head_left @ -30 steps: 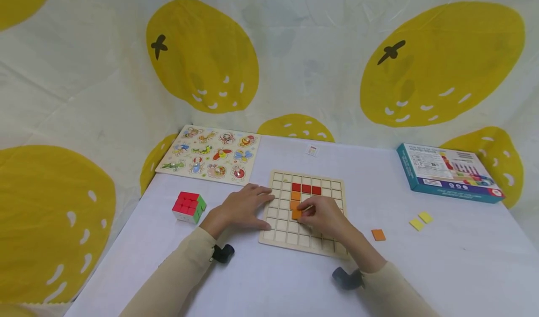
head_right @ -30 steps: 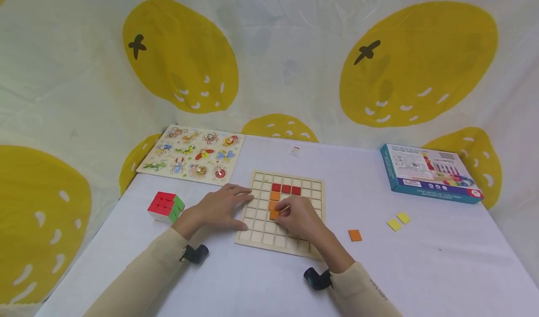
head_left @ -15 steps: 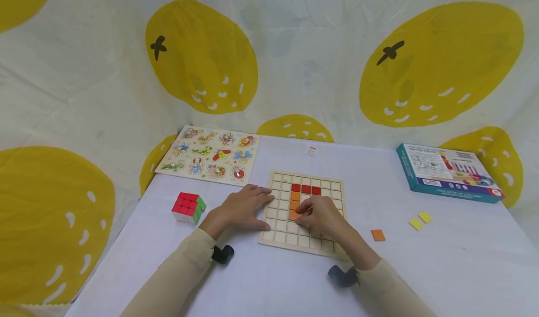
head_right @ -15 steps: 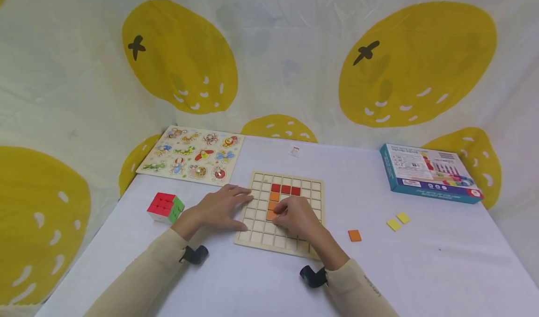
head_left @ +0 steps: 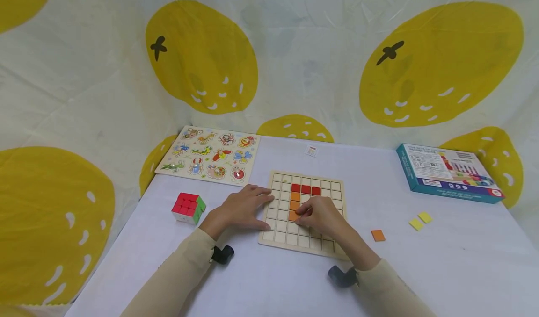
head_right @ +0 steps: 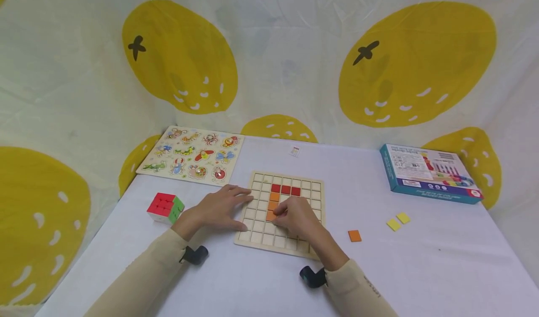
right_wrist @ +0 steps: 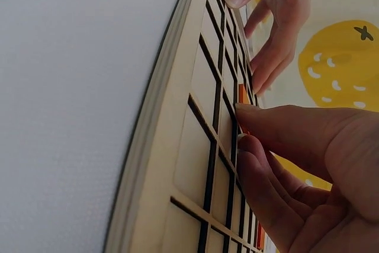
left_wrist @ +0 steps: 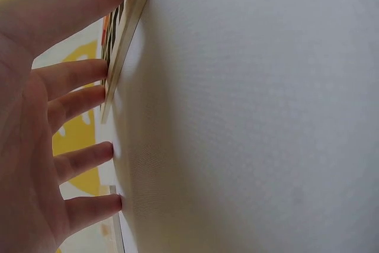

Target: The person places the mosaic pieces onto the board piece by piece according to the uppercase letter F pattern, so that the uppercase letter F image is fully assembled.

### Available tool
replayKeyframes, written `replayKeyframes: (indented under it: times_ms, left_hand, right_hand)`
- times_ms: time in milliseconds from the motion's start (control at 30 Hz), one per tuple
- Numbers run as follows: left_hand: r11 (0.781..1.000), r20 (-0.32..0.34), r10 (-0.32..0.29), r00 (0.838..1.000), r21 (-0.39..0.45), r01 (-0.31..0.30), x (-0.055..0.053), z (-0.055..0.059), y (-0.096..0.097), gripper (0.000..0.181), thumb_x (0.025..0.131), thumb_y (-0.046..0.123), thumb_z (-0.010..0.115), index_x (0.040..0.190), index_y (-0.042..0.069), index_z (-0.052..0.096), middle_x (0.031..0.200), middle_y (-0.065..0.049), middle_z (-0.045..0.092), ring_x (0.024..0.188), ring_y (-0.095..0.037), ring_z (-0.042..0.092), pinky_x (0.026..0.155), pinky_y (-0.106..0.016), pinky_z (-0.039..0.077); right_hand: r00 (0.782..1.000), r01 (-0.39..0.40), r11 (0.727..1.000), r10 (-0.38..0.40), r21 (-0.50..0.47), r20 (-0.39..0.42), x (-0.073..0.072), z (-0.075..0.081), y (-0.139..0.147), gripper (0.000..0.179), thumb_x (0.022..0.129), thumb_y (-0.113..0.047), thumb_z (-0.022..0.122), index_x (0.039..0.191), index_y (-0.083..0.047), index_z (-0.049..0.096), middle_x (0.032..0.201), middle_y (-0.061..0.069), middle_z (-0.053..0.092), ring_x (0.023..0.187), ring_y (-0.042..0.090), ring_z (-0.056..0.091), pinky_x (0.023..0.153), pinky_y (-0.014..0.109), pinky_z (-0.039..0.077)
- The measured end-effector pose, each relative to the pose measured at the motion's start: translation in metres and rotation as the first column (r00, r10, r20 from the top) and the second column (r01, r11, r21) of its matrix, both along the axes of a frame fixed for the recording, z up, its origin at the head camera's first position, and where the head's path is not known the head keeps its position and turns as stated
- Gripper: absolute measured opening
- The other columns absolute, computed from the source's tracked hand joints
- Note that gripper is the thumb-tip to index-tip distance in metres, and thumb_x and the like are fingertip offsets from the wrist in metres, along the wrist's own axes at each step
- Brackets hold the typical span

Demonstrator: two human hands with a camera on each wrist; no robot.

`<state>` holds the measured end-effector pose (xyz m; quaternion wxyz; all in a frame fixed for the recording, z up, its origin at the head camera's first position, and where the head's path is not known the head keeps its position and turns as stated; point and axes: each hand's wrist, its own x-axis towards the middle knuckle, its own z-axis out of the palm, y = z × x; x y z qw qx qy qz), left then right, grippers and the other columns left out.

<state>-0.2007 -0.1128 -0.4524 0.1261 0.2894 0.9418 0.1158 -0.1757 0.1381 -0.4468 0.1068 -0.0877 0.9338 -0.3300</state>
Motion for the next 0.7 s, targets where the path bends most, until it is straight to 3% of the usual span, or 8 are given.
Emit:
replayKeyframes:
  times_ms: [300,433,700]
  left_hand:
    - [1.0,0.008,-0.005,1.0,0.001,0.005,0.001,-0.002,-0.001,0.082,0.082,0.062,0.074,0.152,0.028,0.049,0.164,0.005,0.04,0.153,-0.027,0.034,0.107,-0.06,0.048]
    - [1.0,0.011,-0.005,1.0,-0.002,0.005,0.001,-0.001,-0.001,0.082,0.082,0.062,0.074,0.152,0.028,0.049,0.164,0.005,0.041,0.153,-0.027,0.035,0.107,-0.06,0.048]
    - [1.0,0.004,-0.006,1.0,0.002,0.006,0.001,0.0,-0.001,0.082,0.082,0.061,0.075,0.152,0.027,0.05,0.164,0.004,0.041,0.152,-0.027,0.036,0.106,-0.06,0.048]
  right_hand:
    - [0.999,0.019,1.0,-0.018,-0.019,0.032,0.001,-0.002,0.003,0.019,0.079,-0.009,0.086,0.097,-0.012,0.082,0.087,-0.001,0.077,0.072,0.009,0.061,0.065,0.02,0.051]
    - [0.999,-0.012,0.999,0.014,-0.049,0.046,0.001,-0.002,0.008,0.028,0.079,-0.01,0.087,0.106,-0.011,0.08,0.09,-0.001,0.075,0.076,0.009,0.063,0.069,0.02,0.055]
    - [0.998,-0.067,0.991,0.067,-0.115,0.0,0.003,0.004,0.036,0.052,0.082,-0.017,0.085,0.131,-0.012,0.068,0.119,0.005,0.075,0.099,0.016,0.07,0.083,0.027,0.059]
